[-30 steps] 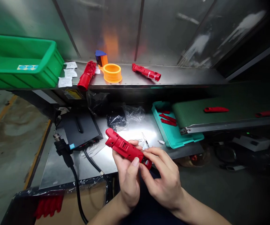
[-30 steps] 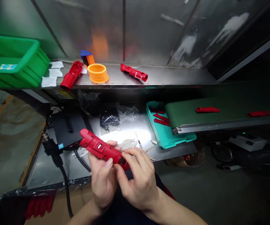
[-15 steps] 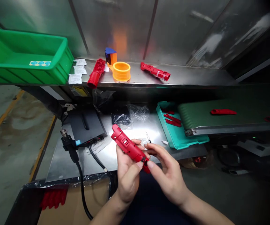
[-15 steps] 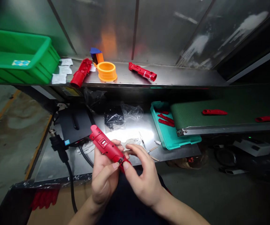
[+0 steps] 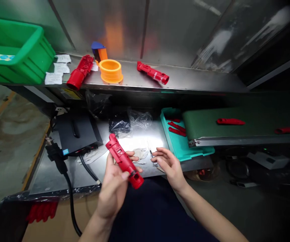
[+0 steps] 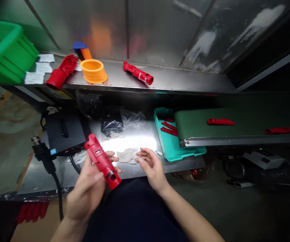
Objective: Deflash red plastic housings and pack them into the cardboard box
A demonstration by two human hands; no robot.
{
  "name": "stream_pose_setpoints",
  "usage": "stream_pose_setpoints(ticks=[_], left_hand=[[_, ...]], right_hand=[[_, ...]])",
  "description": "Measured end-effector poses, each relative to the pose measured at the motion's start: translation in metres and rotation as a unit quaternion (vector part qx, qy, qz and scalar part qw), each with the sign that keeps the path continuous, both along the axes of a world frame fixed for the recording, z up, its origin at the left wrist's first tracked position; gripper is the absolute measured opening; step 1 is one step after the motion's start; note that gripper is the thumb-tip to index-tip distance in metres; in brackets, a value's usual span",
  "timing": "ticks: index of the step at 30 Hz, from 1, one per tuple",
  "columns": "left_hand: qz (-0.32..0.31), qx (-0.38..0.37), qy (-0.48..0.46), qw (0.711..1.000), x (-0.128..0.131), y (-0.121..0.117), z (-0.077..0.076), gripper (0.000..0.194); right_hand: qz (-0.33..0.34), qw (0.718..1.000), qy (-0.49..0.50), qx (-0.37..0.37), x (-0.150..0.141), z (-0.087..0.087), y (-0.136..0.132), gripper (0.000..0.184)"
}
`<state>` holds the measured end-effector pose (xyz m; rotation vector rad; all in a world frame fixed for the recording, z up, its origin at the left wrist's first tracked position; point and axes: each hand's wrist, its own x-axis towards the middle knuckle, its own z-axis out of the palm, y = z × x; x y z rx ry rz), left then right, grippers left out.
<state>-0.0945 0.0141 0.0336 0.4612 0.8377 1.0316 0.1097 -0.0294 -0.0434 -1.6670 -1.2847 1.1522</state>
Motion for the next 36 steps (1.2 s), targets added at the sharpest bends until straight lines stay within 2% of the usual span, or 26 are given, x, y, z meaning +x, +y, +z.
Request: stream_pose_setpoints(ticks=[4,6,9,12,14,19,22,26,28,30,31,33,36], left_hand=[[0.007,-0.134,0.080,0.988,0.019,0.003,-0.003,0.047],[0.019,-0.154,0.104,0.982,0.037,0.002,-0.008,0.044],[0.039,-0.140,0.114,0.983,0.065,-0.001,-0.013,0.035],[0.031,-0.131,0.113,0.984,0.086,-0.004,-0.012,0.035],[0.024,-0.129,0.122,0.984,0.095,-0.007,-0.008,0.044],[0.044,-0.110,0.163,0.980,0.112,-0.015,0.007,0.053],[0.061,-0.094,0.159,0.981,0.121,-0.016,0.011,0.050],[0.064,-0.065,0.180,0.979,0.130,-0.015,0.014,0.047],[0.056,-0.066,0.188,0.978,0.133,-0.015,0.016,0.049],[0.047,-0.070,0.193,0.977,0.134,-0.015,0.017,0.050],[0.044,-0.070,0.195,0.977,0.134,-0.016,0.017,0.050],[0.045,-0.067,0.193,0.978,0.133,-0.017,0.016,0.047],[0.048,-0.065,0.184,0.980,0.131,-0.018,0.015,0.042]], right_hand=[[0.026,0.989,-0.116,-0.092,0.067,-0.077,-0.016,0.051],[0.061,0.979,-0.142,-0.132,0.088,-0.105,-0.021,0.052],[0.112,0.968,-0.141,-0.178,0.103,-0.128,-0.022,0.040],[0.149,0.958,-0.105,-0.219,0.112,-0.129,-0.020,0.033],[0.170,0.953,-0.055,-0.244,0.121,-0.118,-0.019,0.034],[0.229,0.925,0.171,-0.251,0.152,-0.066,-0.008,0.065],[0.262,0.898,0.285,-0.210,0.160,-0.037,0.008,0.055],[0.295,0.882,0.332,-0.157,0.152,-0.003,0.025,0.041],[0.316,0.910,0.248,-0.100,0.146,0.019,0.028,0.044],[0.355,0.933,0.068,0.010,0.140,0.041,0.028,0.049],[0.372,0.925,-0.035,0.072,0.136,0.051,0.027,0.047],[0.403,0.881,-0.191,0.161,0.128,0.065,0.028,0.037],[0.441,0.815,-0.315,0.207,0.118,0.073,0.032,0.022]])
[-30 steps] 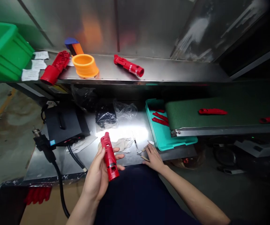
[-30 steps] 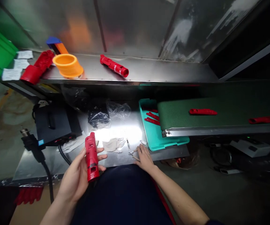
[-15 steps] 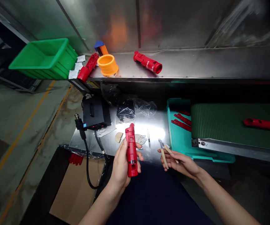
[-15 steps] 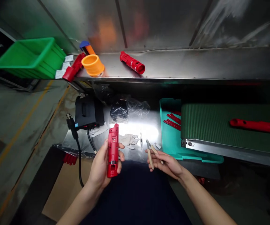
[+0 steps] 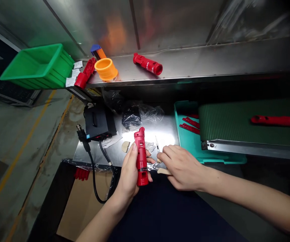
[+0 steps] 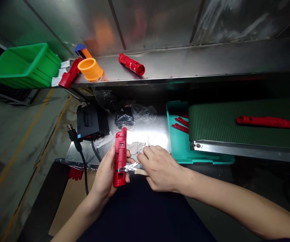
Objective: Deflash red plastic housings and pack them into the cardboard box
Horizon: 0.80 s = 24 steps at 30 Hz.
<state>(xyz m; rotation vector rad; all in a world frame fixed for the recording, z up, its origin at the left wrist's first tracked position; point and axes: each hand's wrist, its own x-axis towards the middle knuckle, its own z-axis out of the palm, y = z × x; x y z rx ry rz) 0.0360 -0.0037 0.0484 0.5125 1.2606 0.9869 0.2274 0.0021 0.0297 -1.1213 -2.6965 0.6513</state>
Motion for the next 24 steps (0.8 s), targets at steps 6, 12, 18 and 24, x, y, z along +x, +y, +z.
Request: stream_pose_setpoints(ticks=[6,12,18,24], left_hand=[[-0.003,-0.002,0.003,1.000,-0.010,-0.001,0.001,0.043],[-0.005,-0.009,-0.003,1.000,-0.024,-0.004,0.000,0.043],[-0.004,0.011,0.013,1.000,-0.041,-0.006,-0.002,0.042],[0.003,0.010,0.024,1.000,-0.055,-0.010,0.001,0.048]], right_hand=[[0.033,0.992,-0.089,0.078,-0.014,0.005,0.004,0.015],[0.048,0.985,-0.119,0.116,-0.029,0.015,0.001,0.017],[0.073,0.972,-0.192,0.118,-0.050,0.024,0.004,0.022],[0.106,0.965,-0.199,0.133,-0.066,0.030,0.007,0.021]])
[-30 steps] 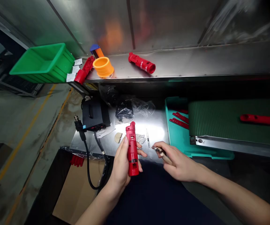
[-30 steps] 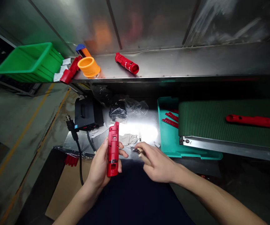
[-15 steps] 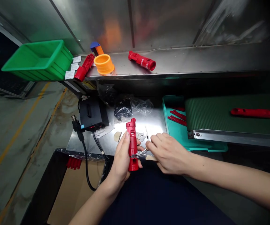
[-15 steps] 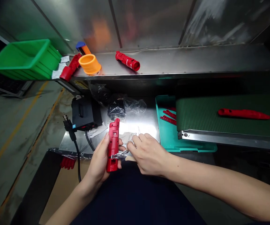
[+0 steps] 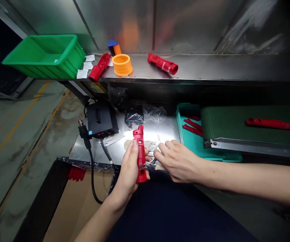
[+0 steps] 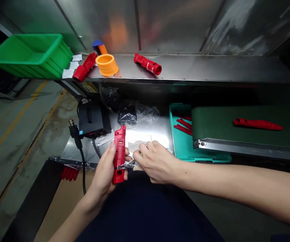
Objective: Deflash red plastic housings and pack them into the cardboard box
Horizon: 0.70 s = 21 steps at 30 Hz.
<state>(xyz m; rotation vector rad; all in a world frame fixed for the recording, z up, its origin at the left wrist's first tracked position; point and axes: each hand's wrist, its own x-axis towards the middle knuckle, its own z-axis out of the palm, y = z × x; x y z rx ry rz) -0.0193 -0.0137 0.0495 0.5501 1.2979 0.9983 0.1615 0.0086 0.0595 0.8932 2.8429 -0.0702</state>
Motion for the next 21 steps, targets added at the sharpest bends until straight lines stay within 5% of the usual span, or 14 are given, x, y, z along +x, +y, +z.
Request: stream_pose_setpoints(ticks=[15,21], left_hand=[[0.003,0.015,0.002,1.000,-0.024,-0.005,-0.001,0.042],[-0.019,0.007,0.033,0.999,-0.024,-0.003,-0.004,0.048]], right_hand=[[-0.026,0.999,-0.020,-0.019,-0.027,-0.001,-0.005,0.020],[0.001,0.998,-0.062,0.008,-0.030,-0.007,-0.007,0.034]])
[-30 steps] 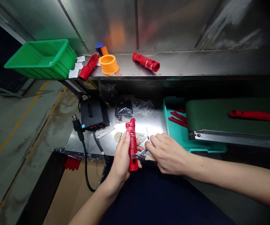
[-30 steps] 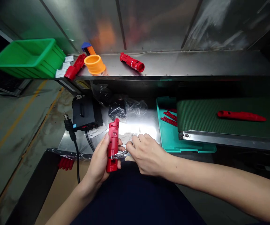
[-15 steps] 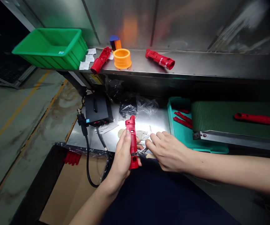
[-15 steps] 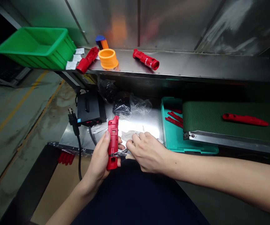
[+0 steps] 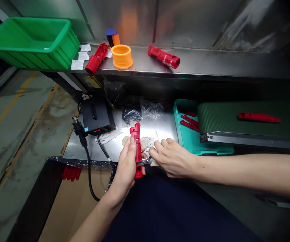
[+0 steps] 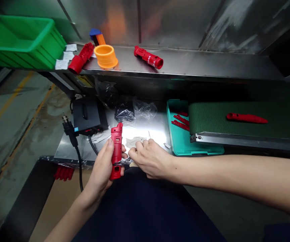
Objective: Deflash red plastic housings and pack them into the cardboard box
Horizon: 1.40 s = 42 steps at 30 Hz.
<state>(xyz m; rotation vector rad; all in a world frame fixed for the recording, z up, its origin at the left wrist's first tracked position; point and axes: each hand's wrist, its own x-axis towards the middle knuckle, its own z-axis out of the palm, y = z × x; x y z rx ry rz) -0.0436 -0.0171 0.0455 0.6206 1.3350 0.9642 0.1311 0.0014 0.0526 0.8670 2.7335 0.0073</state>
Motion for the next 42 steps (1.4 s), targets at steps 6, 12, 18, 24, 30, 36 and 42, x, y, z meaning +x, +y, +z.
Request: stream_pose_setpoints(ticks=[6,12,18,24,30,36,42], left_hand=[[-0.010,-0.013,0.001,1.000,-0.002,0.001,-0.004,0.049],[-0.014,-0.033,-0.002,0.999,-0.002,0.003,-0.004,0.054],[0.001,-0.053,0.003,0.999,0.000,0.005,-0.007,0.056],[0.005,-0.043,-0.014,0.999,-0.003,0.007,-0.015,0.052],[0.023,-0.019,-0.048,0.998,-0.011,0.013,-0.010,0.052],[0.038,0.037,-0.145,0.988,-0.022,0.016,-0.001,0.047],[0.014,0.045,-0.187,0.981,-0.019,0.018,0.005,0.045]], right_hand=[[0.008,1.000,-0.019,-0.013,-0.004,-0.005,0.003,0.040],[0.005,0.998,-0.023,-0.052,-0.009,-0.009,0.006,0.041],[0.000,0.996,-0.021,-0.085,-0.008,-0.018,0.007,0.032],[-0.006,0.995,-0.001,-0.104,-0.009,-0.027,0.010,0.025],[-0.047,0.991,0.044,-0.116,0.000,-0.030,0.014,0.026],[-0.197,0.970,0.113,-0.092,0.029,-0.062,-0.014,0.015],[-0.309,0.936,0.140,-0.096,0.044,-0.133,-0.044,0.015]])
